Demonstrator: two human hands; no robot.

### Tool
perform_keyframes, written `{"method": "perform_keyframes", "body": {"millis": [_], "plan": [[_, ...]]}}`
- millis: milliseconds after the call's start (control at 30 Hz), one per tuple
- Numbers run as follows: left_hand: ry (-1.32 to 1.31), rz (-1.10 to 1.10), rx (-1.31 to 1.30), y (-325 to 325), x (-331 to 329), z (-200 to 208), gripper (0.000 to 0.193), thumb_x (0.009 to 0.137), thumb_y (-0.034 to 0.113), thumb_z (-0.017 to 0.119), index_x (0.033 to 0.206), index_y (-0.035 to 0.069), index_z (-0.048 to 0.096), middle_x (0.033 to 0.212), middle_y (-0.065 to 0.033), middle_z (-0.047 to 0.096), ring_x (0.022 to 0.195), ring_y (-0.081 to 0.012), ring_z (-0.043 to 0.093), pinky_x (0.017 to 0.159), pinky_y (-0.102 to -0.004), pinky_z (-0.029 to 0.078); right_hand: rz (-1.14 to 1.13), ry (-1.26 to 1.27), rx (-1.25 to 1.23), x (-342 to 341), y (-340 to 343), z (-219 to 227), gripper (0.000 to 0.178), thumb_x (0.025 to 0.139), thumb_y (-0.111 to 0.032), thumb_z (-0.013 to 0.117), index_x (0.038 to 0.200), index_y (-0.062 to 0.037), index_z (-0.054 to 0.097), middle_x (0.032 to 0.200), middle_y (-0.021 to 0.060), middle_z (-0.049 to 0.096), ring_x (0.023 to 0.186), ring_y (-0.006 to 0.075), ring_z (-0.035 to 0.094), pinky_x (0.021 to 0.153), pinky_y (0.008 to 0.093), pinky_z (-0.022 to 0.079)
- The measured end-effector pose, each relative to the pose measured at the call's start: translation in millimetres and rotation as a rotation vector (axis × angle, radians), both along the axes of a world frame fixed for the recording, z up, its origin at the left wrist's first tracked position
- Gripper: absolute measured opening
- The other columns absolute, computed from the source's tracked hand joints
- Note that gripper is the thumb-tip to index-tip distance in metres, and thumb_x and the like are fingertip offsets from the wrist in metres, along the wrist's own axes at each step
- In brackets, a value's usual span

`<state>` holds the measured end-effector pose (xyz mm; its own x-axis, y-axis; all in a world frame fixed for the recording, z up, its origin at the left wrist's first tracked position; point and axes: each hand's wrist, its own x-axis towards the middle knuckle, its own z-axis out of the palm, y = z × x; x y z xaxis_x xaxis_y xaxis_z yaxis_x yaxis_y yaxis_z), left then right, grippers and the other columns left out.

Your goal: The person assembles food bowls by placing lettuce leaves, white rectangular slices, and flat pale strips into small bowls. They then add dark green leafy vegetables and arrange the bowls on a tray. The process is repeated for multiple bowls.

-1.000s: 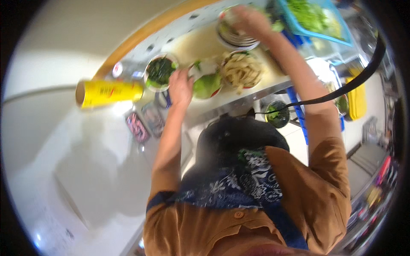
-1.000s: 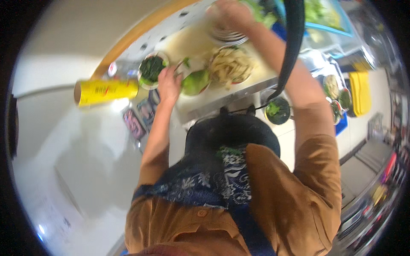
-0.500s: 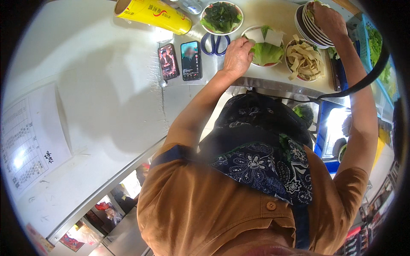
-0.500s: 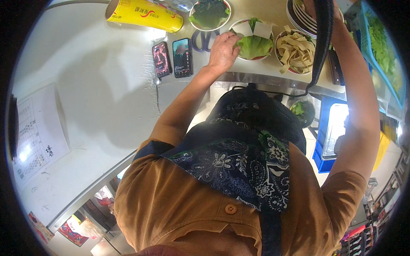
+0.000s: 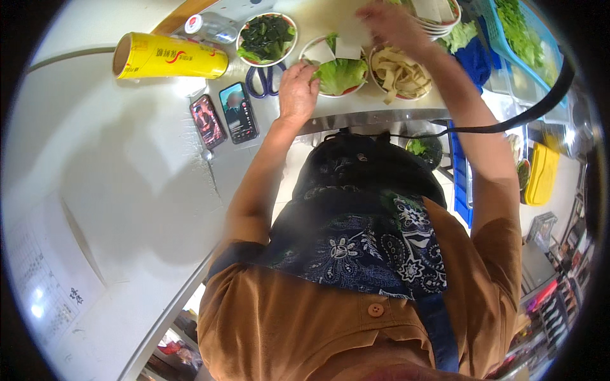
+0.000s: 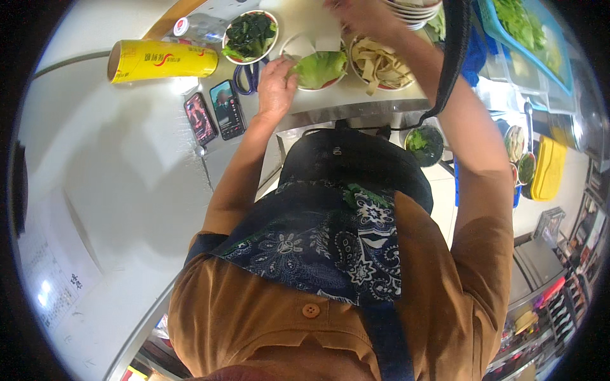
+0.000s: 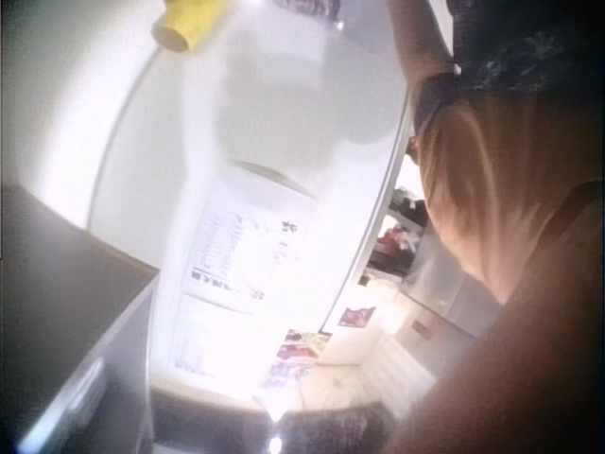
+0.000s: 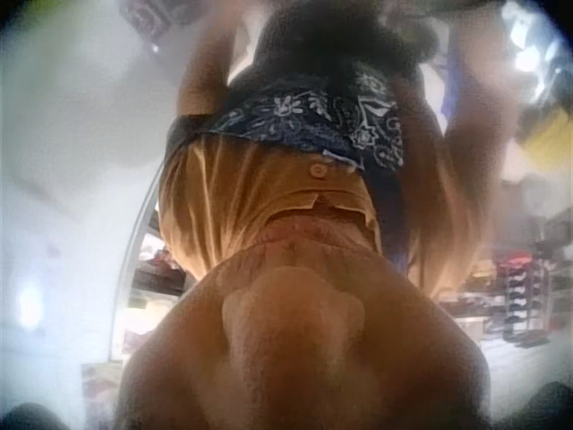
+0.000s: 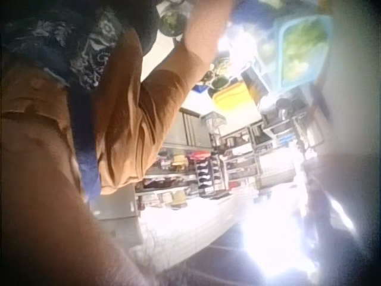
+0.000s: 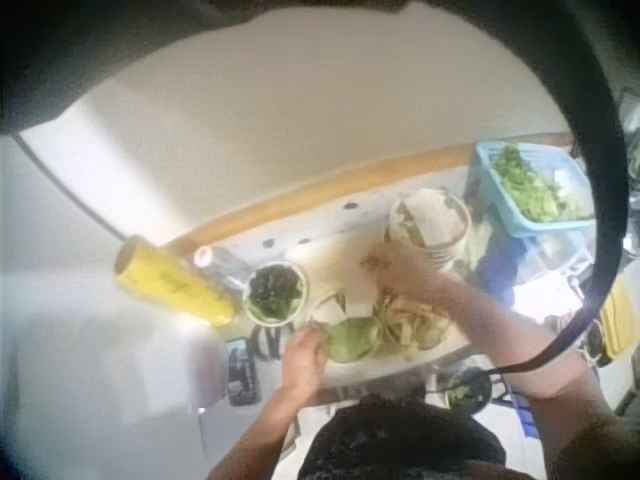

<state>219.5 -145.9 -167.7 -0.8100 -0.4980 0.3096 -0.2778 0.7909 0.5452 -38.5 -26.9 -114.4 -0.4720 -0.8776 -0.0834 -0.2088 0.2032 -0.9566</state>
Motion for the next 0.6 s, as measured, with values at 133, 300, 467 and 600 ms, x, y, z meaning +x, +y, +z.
{"method": "perform_keyframes", "body": {"millis": [133,300,467,600], "plan": [[-0.075,0.008,0.04,1,-1,6,0.027,0.076,0.007,0.064,0.103,0.008,0.066,0.108,-0.0139,0.061,0.104,-0.0322,0.056,0.092,-0.0387,0.044,0.248,0.624,-0.038,49,-28,-59,0.017,0.08,-0.014,0.059,0.093,-0.0049,0.066,0.076,0.0113,0.065,0.063,0.0262,0.061,0.058,0.0362,0.051],[-0.031,-0.126,-0.113,1,-9,4,0.019,0.074,0.007,0.064,0.092,0.009,0.067,0.094,-0.0094,0.063,0.092,-0.0308,0.058,0.083,-0.0405,0.044,0.046,0.576,-0.132,67,-32,-85,0.017,0.085,-0.008,0.056,0.098,0.0005,0.062,0.078,0.0132,0.065,0.064,0.0236,0.062,0.06,0.0341,0.05],[-0.231,-0.262,-0.263,4,-21,-5,0.013,0.073,0.009,0.058,0.082,0.008,0.067,0.082,-0.0097,0.062,0.081,-0.0282,0.059,0.079,-0.0398,0.043,0.087,0.892,0.107,77,-34,-83,0.017,0.082,-0.01,0.055,0.094,-0.0012,0.064,0.081,0.0172,0.065,0.073,0.0306,0.064,0.067,0.039,0.05],[-0.212,-0.213,-0.197,7,-33,-2,0.02,0.078,0.012,0.056,0.095,0.008,0.067,0.094,-0.0071,0.064,0.092,-0.0263,0.059,0.086,-0.0389,0.04,0.011,0.818,0.275,81,-29,-52,0.021,0.079,-0.011,0.054,0.097,-0.0018,0.061,0.09,0.0152,0.062,0.08,0.0331,0.063,0.068,0.0419,0.051]]}}
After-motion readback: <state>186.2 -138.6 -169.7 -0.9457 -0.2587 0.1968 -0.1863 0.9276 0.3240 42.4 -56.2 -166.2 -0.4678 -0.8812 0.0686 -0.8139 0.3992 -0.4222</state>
